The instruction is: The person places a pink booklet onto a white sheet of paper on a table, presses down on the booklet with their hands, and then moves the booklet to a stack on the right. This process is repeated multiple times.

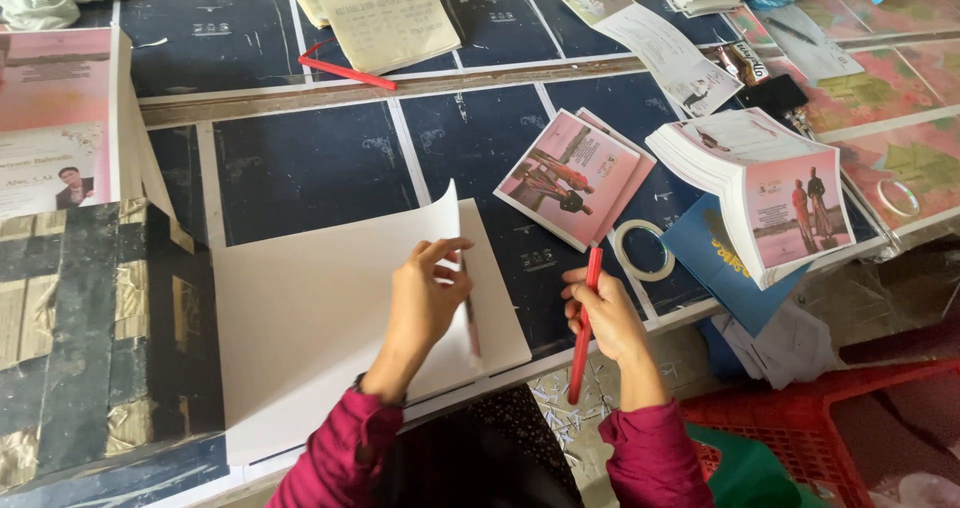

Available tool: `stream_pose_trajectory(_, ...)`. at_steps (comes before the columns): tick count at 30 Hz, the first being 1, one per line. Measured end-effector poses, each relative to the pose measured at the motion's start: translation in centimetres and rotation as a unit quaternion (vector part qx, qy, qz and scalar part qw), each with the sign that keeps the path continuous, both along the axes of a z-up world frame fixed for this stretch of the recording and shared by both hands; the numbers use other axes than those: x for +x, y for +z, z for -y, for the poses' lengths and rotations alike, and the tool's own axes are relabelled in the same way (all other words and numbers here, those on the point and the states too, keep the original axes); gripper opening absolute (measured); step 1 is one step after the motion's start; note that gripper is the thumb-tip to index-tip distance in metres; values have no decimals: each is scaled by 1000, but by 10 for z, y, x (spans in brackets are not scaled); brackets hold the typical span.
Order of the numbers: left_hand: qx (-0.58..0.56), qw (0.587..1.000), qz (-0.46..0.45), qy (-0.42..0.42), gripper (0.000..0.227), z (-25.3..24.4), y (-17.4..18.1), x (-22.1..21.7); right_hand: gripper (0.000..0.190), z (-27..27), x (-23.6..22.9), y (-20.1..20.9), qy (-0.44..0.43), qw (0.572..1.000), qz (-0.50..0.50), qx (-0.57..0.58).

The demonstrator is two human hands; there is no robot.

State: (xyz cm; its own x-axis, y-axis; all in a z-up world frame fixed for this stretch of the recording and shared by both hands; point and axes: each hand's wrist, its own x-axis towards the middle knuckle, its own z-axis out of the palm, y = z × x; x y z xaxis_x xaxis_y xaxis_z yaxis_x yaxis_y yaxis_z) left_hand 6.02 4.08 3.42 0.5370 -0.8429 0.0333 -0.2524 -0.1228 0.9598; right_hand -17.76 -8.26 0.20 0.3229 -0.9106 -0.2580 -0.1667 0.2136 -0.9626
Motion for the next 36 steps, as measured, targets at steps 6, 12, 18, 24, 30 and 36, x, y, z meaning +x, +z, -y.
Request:
stream_pose_trajectory(6, -22, 996, 40, 75, 41, -76, 28, 57, 23, -35, 54, 32, 174, 922, -196, -284)
stream_pose_trajectory(12, 12, 984, 79, 162, 49, -150, 20, 86, 53, -103, 149, 55, 323, 849, -201, -368)
stream_pose_trajectory(18, 133, 937, 284, 158, 65, -185, 6, 73, 60, -130, 187, 51, 332, 821, -211, -414)
stream_pose_trajectory(24, 127, 941, 290, 117, 61, -182, -1, 71, 56, -151, 208, 35, 328, 799, -261, -430)
stream_pose_trajectory(30, 151, 907, 378, 105, 53, -175, 5, 63, 60, -158, 211, 35, 335, 778, -304, -437)
stream_pose_trajectory(36, 30, 957, 265, 111, 64, -143, -42, 71, 58, -163, 216, 37, 335, 761, -342, -438)
